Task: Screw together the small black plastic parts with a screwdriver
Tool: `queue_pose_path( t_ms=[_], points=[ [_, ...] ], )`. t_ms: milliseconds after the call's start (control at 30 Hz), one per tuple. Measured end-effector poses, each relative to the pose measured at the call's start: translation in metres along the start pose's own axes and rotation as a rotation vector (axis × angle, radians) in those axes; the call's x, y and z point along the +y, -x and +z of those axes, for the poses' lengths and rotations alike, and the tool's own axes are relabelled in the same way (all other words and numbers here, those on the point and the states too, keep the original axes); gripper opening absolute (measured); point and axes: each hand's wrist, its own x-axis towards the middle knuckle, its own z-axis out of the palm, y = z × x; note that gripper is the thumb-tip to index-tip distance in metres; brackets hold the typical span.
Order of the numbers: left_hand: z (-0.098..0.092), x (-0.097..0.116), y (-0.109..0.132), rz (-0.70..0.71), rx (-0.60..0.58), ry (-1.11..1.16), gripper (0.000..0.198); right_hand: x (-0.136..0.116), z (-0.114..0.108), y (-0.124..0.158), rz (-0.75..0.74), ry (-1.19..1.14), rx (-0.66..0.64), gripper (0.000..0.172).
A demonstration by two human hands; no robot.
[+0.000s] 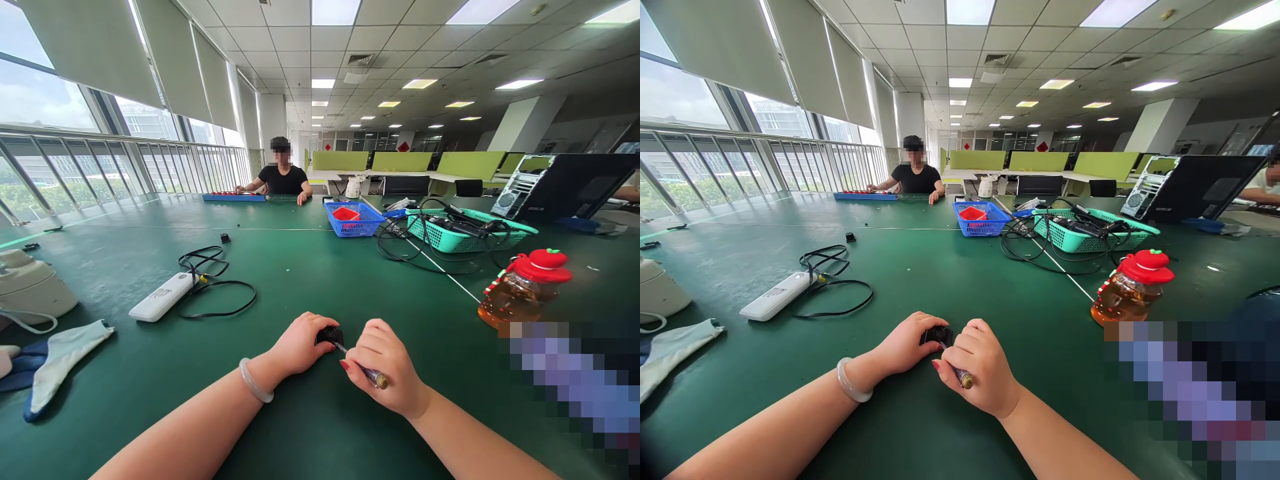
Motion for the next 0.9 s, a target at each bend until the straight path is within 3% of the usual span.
queue_pose_path(
  t_ms=[100,333,467,733,900],
  points=[
    [0.000,0.000,0.000,0.007,0.008,-0.003,0.039,-0.002,-0.001,-0.002,-0.048,0.053,-0.036,0.029],
    [-0.001,0.003,0.000,0.003,0.018,0.000,0.038,-0.015,0.008,0.002,-0.179,0.166,-0.256,0.026],
    [-0.002,0.003,0.001,0.014,0.019,0.007,0.038,-0.019,0.014,0.005,-0.188,0.208,-0.347,0.024],
    [-0.003,0.004,0.001,-0.007,0.010,0.001,0.039,-0.012,0.006,0.000,-0.173,0.180,-0.195,0.031],
    [-0.003,0.005,0.001,-0.001,0.009,-0.001,0.038,-0.013,0.006,0.001,-0.159,0.178,-0.188,0.032]
  ],
)
